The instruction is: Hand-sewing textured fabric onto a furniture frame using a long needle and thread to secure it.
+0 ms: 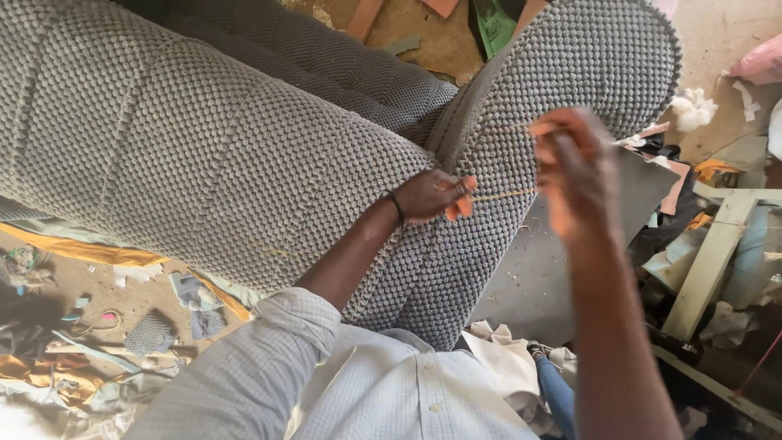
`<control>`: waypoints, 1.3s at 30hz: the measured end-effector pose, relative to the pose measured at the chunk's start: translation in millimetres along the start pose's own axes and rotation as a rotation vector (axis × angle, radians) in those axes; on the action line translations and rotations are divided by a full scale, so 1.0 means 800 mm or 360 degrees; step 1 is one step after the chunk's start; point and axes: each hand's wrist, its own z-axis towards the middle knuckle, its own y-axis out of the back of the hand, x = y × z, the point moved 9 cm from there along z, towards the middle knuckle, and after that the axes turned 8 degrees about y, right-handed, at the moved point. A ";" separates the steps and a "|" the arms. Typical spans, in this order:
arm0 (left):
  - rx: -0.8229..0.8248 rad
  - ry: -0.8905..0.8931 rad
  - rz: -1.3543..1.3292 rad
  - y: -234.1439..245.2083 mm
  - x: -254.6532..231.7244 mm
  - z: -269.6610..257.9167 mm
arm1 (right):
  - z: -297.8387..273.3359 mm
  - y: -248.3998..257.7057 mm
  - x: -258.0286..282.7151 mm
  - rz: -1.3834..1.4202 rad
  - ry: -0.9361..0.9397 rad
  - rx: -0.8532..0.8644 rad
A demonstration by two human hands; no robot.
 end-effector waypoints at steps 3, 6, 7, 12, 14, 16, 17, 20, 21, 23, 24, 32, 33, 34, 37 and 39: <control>-0.0174 0.0210 0.0157 0.040 0.002 0.025 | -0.014 0.095 0.055 -0.0188 -0.0099 -0.0406; -0.0324 -0.0035 0.0245 0.076 -0.014 0.039 | -0.032 0.170 0.061 -0.0133 0.0003 -0.0605; -0.0323 -0.0035 0.0251 0.087 -0.014 0.043 | -0.032 0.211 0.030 -0.0129 0.0004 -0.0609; -0.0853 -0.0252 0.0006 0.173 -0.044 0.028 | -0.079 0.354 -0.083 -0.0238 -0.0302 -0.1055; -0.0888 -0.0343 -0.0082 0.182 -0.066 0.027 | -0.089 0.295 -0.028 -0.0324 -0.0165 -0.0885; -0.0927 -0.0435 -0.0169 0.195 -0.093 0.027 | -0.090 0.237 0.004 -0.0405 -0.0024 -0.0712; -0.0999 -0.0617 -0.0105 0.201 -0.117 0.022 | -0.095 0.219 0.010 -0.0554 0.0039 -0.0744; -0.1141 -0.0827 0.0029 0.212 -0.173 0.019 | -0.087 0.140 0.004 -0.0561 0.0185 -0.0564; -0.1217 -0.0845 0.0097 0.216 -0.188 0.016 | -0.082 0.100 -0.001 -0.0415 0.0260 -0.0347; -0.1233 -0.0828 0.0119 0.215 -0.194 -0.007 | -0.076 0.037 0.020 -0.0618 0.0140 -0.0191; -0.1249 -0.0816 0.0138 0.206 -0.198 -0.015 | -0.072 0.002 0.026 -0.0821 0.0024 -0.0032; -0.1377 -0.0754 0.0280 0.192 -0.190 -0.045 | 0.002 -0.103 0.026 -0.0866 0.0738 0.0260; -0.1394 -0.0744 0.0294 0.191 -0.185 -0.047 | 0.006 -0.112 0.035 -0.0698 0.0856 0.0327; -0.1411 -0.0734 0.0308 0.188 -0.182 -0.051 | 0.006 -0.112 0.040 -0.0697 0.0855 0.0330; -0.1463 -0.0708 0.0354 0.184 -0.172 -0.059 | 0.013 -0.095 0.054 -0.0837 0.0801 0.0233; -0.1494 -0.0694 0.0385 0.180 -0.162 -0.060 | 0.023 -0.063 0.068 -0.0559 0.0755 0.0077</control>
